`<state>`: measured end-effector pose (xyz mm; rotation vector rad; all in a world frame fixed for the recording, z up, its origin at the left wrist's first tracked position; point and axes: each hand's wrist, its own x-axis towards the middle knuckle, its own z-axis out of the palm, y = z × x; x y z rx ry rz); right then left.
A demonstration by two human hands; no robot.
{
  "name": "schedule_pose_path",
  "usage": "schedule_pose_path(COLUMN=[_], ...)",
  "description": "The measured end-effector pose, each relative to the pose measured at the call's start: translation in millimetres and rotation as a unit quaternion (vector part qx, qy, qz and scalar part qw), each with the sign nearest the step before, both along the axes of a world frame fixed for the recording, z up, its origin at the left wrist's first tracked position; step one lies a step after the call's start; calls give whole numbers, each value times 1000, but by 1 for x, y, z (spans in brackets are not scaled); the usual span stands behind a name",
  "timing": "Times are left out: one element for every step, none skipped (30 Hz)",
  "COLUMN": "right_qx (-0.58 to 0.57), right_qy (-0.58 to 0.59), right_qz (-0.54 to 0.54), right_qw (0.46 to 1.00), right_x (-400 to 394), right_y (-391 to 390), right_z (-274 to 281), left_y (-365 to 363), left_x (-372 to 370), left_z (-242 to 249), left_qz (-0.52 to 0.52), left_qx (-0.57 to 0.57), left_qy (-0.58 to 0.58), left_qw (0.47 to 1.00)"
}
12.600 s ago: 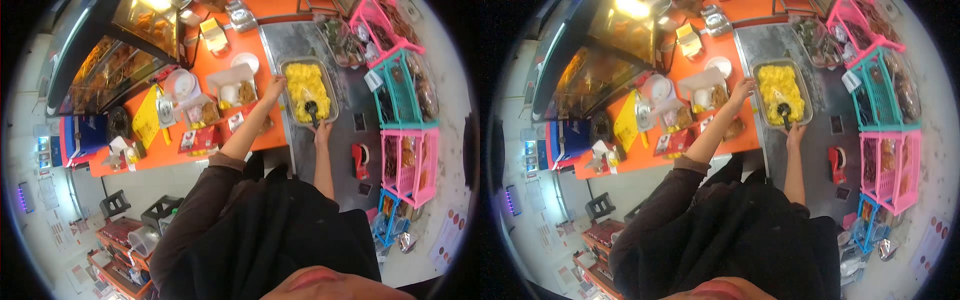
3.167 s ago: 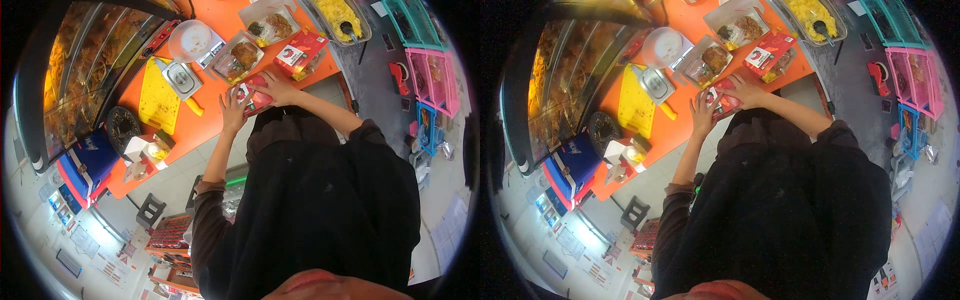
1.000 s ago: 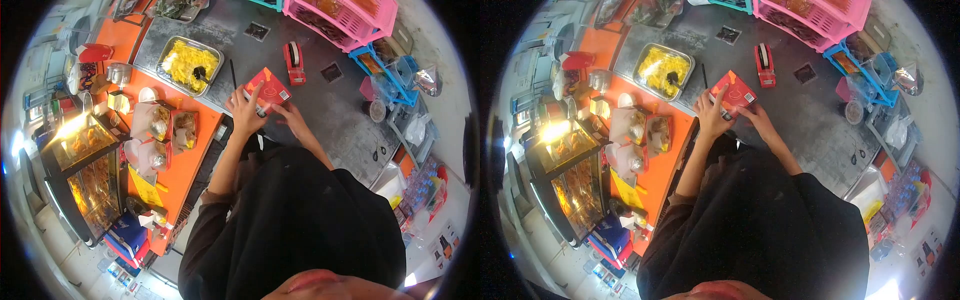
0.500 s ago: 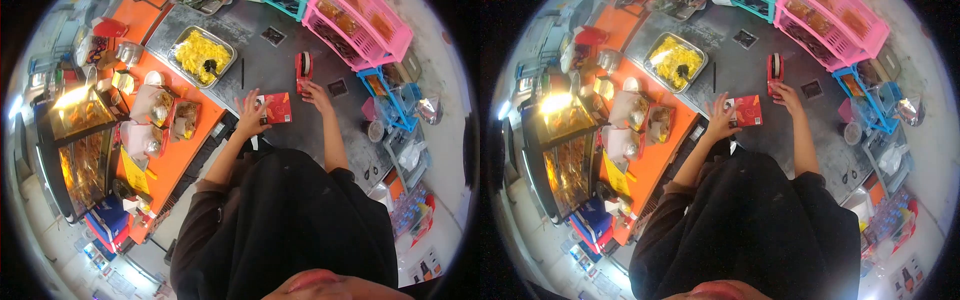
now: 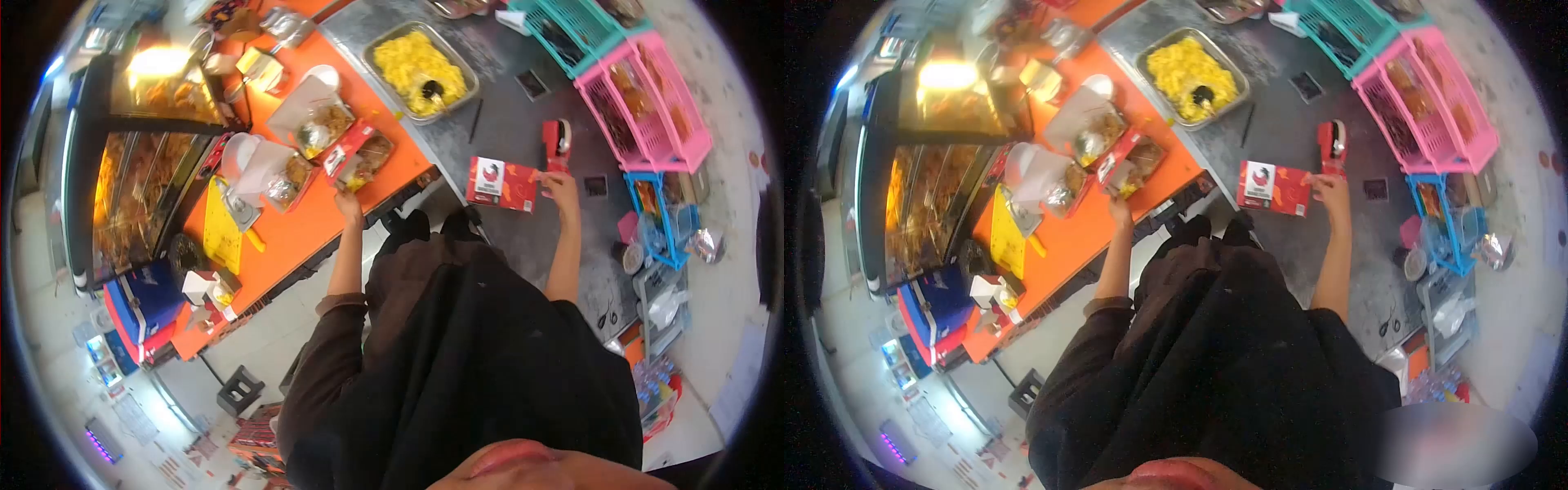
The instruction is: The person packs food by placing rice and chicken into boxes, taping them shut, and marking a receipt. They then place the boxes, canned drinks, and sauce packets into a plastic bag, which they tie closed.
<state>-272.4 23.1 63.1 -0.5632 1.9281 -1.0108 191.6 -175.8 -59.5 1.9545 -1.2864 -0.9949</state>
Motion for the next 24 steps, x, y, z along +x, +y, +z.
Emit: schedule_pose_path(right_qx=[-5,-68,-129,-128,-123,-116,-112,-115,-102,-89,-90,-40,11,-38,-37,-43,-48,-72,-69,-56,-46,-47,-66,-86], right_qy=[5,72,135,11,-113,-135,-155,-154,-136,-117,-117,-128,-137,-14,-14,-1,14,30,32,4,-23,-21,50,120], right_qz=[11,84,154,146,135,173,212,218,198,177,180,178,175,188,189,173,156,137,137,141,145,142,166,189], right_qw=[1000,992,970,981,977,969,958,957,965,973,972,975,975,981,981,984,987,988,988,988,988,988,983,971], right_x=[17,39,67,99,132,161,187,210,233,249,261,270,278,285,287,285,283,281,279,277,278,281,285,288], right_y=[-22,-44,-65,-89,-114,-133,-154,-174,-193,-209,-221,-232,-239,-239,-239,-238,-237,-236,-232,-228,-225,-221,-212,-207], right_z=[8,13,17,20,23,20,13,-1,-20,-35,-45,-53,-61,-69,-74,-78,-81,-87,-88,-89,-87,-85,-82,-77], left_y=[-2,-5,-7,-6,-5,-2,-4,-6,-6,-9,-14,-23,-33,-41,-51,-63,-73,-80,-85,-88,-91,-92,-88,-84], left_x=[10,19,35,49,58,65,71,77,83,89,97,104,107,109,117,124,129,131,128,121,116,112,107,102], left_z=[-4,-8,-34,-49,-41,-22,-1,20,41,52,54,54,63,72,66,56,46,43,53,63,63,65,66,67], left_qz=[-14,-4,-22,-42,-38,-60,-82,-77,-76,-76,-73,-135,-196,-187,-185,-137,-88,-79,-78,-144,-209,-244,-247,-307], left_qx=[51,47,23,0,1,11,16,11,40,70,69,55,41,71,72,139,204,221,223,221,214,171,170,66], left_qy=[47,51,59,66,67,143,217,218,232,247,247,271,293,352,352,413,471,449,451,352,247,153,154,48], left_qw=[997,998,998,997,997,988,973,973,969,963,964,952,935,914,915,889,854,862,860,898,922,942,941,948])
